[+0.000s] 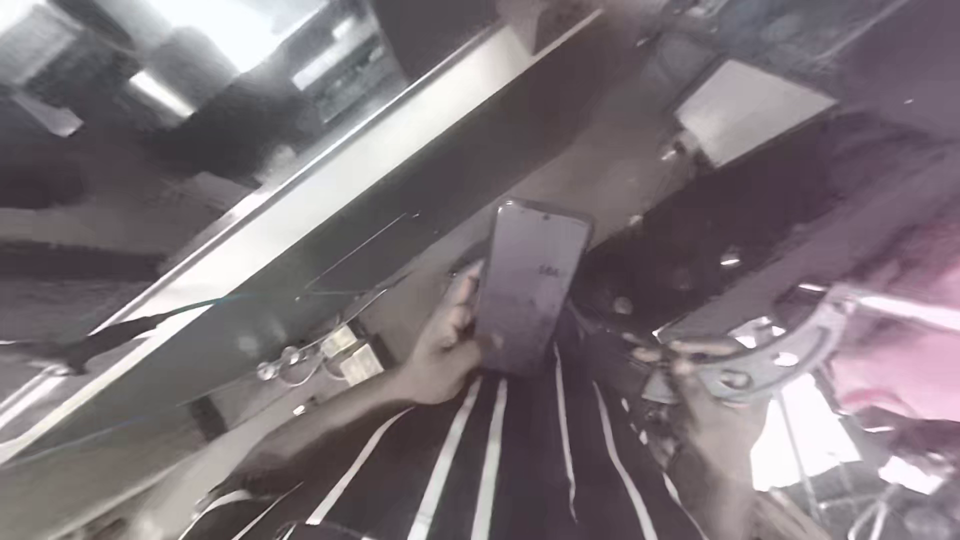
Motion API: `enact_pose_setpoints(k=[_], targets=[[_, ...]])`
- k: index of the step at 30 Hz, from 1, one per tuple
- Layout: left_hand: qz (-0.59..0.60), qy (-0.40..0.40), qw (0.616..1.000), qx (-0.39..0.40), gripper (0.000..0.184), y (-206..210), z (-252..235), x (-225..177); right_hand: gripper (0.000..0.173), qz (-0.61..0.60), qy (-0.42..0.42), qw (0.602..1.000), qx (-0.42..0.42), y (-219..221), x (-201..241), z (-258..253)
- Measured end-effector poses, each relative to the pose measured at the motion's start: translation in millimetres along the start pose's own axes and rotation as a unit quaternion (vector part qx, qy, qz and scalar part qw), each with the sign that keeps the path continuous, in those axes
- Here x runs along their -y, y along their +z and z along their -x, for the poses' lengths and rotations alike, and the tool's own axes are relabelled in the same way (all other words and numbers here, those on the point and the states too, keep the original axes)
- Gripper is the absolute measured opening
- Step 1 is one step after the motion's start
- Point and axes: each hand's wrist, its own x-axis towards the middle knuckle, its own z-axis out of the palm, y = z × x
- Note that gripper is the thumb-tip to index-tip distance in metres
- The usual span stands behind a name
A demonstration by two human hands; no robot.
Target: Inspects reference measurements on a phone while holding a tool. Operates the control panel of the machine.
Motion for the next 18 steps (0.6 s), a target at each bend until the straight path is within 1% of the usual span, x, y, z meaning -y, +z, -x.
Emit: enact_pose_setpoints(k=[2, 7, 11, 18], targets=[[0.010, -0.006, 1.000, 0.009, 0.070, -2.5, -5.7, -0.3, 0.021, 0.008, 0.012, 1.000, -0.010, -0.8, -0.4, -0.9], [0.033, -0.017, 0.999, 0.032, 0.068, -14.9, -21.8, -5.2, 0.024, 0.012, -0.020, 0.999, -0.023, -2.7, -13.7, -8.1], [0.041, -0.012, 0.997, 0.062, 0.066, -31.3, -37.9, -9.7, 0.026, 0.031, -0.024, 0.998, -0.042, 13.1, -11.6, -16.1], [0.024, -0.032, 0.994, 0.099, 0.076, -67.6, -60.9, -21.5, 0.028, 0.081, -0.009, 0.991, -0.104, 40.8, -17.0, -21.6]])
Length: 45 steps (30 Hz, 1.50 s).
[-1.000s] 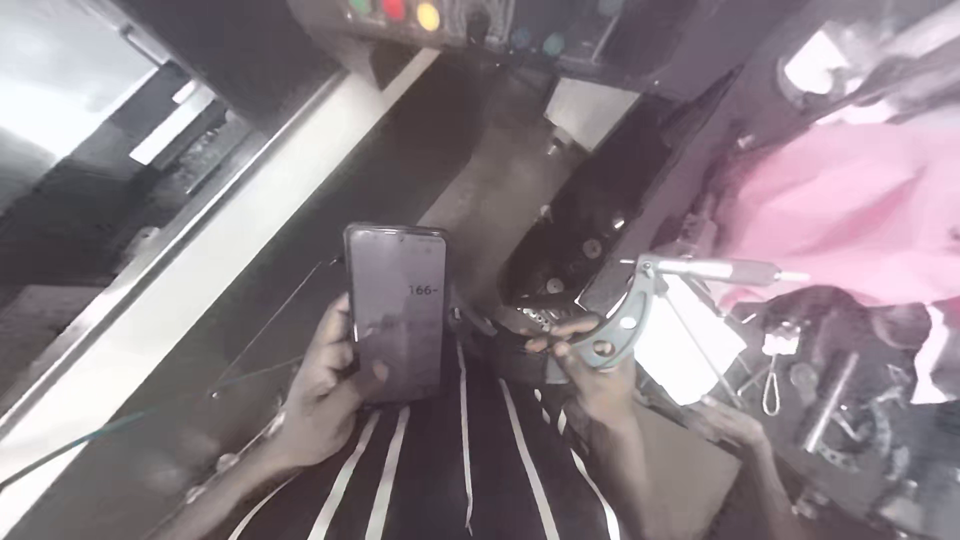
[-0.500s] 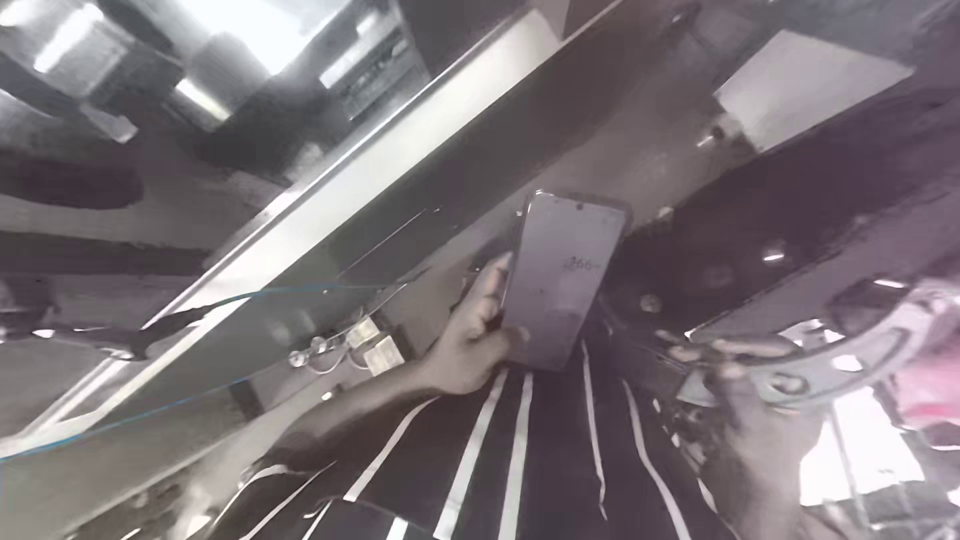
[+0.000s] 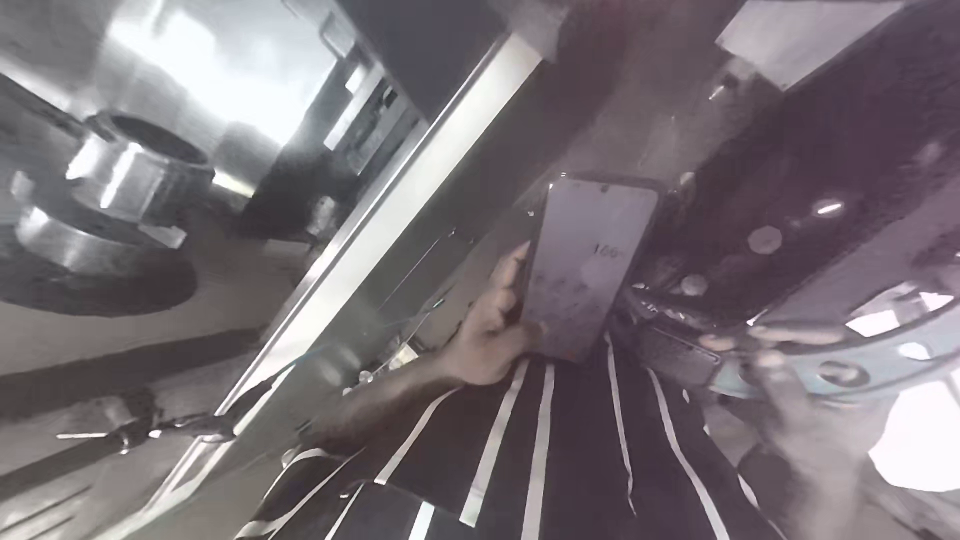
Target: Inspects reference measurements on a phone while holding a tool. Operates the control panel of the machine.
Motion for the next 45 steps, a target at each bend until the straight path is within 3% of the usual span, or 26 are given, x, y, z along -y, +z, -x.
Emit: enact_pose_setpoints(k=[8, 9, 11, 13, 21, 32, 38, 45], targets=[[-0.106, -0.026, 0.994, -0.029, 0.011, -36.4, -12.7, -13.2, 0.022, -0.043, 0.000, 0.997, -0.070, 46.2, 8.5, 1.5], [-0.096, -0.030, 0.995, -0.023, 0.014, -39.5, -15.2, -13.9, 0.021, -0.039, -0.004, 0.996, -0.077, 49.3, 8.4, 2.7], [-0.034, -0.038, 0.999, 0.004, 0.051, -45.4, -21.0, -14.6, 0.021, -0.035, -0.004, 0.995, -0.089, 54.8, 9.9, 4.4], [0.004, -0.028, 0.998, 0.060, 0.069, -54.2, -26.6, -15.0, 0.022, -0.019, -0.003, 0.995, -0.102, 61.1, 11.2, 7.7], [-0.006, -0.084, 0.993, 0.079, 0.075, -65.0, -43.0, -26.8, 0.028, -0.019, -0.012, 0.991, -0.135, 82.6, 15.2, 11.7], [-0.045, -0.004, 0.995, 0.089, 0.065, -61.7, -66.0, -36.4, 0.030, 0.019, -0.008, 0.988, -0.151, 85.1, 18.8, 21.0], [-0.018, -0.029, 0.998, 0.059, 0.061, -49.4, -65.2, -31.3, 0.030, 0.014, -0.014, 0.991, -0.135, 82.5, 19.1, 22.3], [0.006, -0.039, 0.990, 0.133, 0.063, -58.4, -61.3, -30.2, 0.031, 0.008, -0.017, 0.989, -0.146, 77.3, 15.7, 24.9]])
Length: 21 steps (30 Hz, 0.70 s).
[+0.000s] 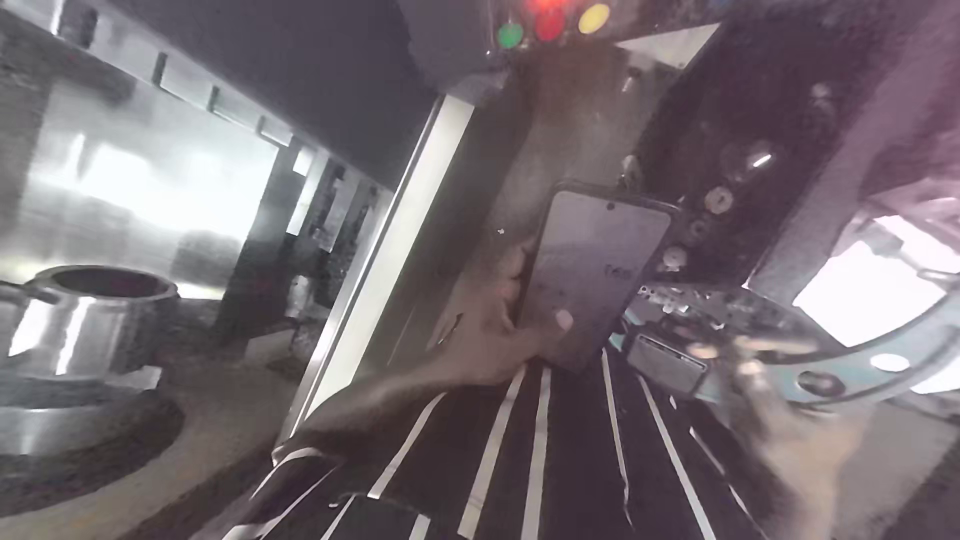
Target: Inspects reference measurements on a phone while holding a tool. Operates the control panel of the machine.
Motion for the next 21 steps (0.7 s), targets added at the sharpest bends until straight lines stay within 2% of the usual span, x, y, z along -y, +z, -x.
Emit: enact_pose_setpoints(k=[7, 10, 14, 21], targets=[[-0.052, -0.058, 0.997, 0.024, 0.078, -0.9, 9.8, -6.4, 0.031, 0.021, 0.012, 1.000, -0.008, -0.8, 1.2, 1.3], [-0.035, -0.064, 0.995, 0.064, 0.094, -4.2, 13.4, -0.8, 0.033, 0.042, 0.016, 0.999, -0.009, -4.0, 2.4, 2.3], [-0.072, -0.097, 0.988, 0.094, 0.110, -4.1, 12.2, -2.3, 0.031, 0.040, 0.015, 0.999, 0.000, -6.7, 2.0, 2.4], [-0.129, -0.093, 0.982, 0.106, 0.112, 1.1, 9.0, -4.3, 0.030, 0.056, 0.007, 0.998, 0.006, -3.8, 9.3, 2.0]])
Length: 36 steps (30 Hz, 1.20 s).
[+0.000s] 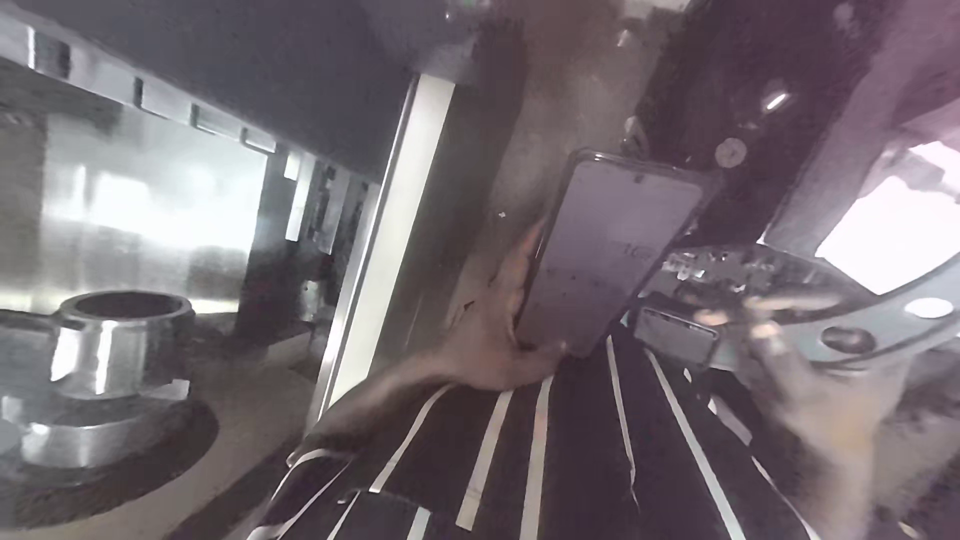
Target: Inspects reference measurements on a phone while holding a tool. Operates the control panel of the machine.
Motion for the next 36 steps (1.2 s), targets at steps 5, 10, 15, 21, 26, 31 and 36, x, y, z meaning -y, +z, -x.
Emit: enact_pose_setpoints(k=[5, 10, 15, 21, 26, 31, 36], targets=[[-0.038, 0.032, 0.999, 0.005, 0.118, -3.2, -2.4, 2.5, 0.026, -0.018, -0.002, 1.000, -0.009, -0.1, -4.4, -0.2], [-0.098, 0.014, 0.995, -0.010, 0.118, -3.6, -2.8, 1.8, 0.026, -0.002, 0.012, 1.000, -0.016, 1.6, 0.1, -0.5], [-0.098, 0.051, 0.993, -0.044, 0.111, -2.8, -0.3, 12.1, 0.025, -0.006, 0.024, 0.999, -0.023, 2.1, 1.0, 0.5], [-0.067, 0.079, 0.994, -0.033, 0.114, -6.5, -1.9, 16.5, 0.023, -0.047, 0.018, 0.998, -0.030, 4.6, 0.6, -3.2], [-0.041, 0.091, 0.994, -0.038, 0.106, -7.1, -2.6, 18.0, 0.020, -0.045, 0.025, 0.998, -0.026, 5.8, 1.0, -7.2], [0.005, 0.089, 0.995, -0.034, 0.092, -7.7, -2.9, 20.1, 0.020, -0.055, 0.021, 0.998, -0.018, 4.0, 1.2, -10.4], [0.117, 0.075, 0.990, 0.009, 0.076, -16.5, -4.7, 22.0, 0.019, -0.075, 0.024, 0.997, -0.012, 2.5, -4.9, -9.6]])
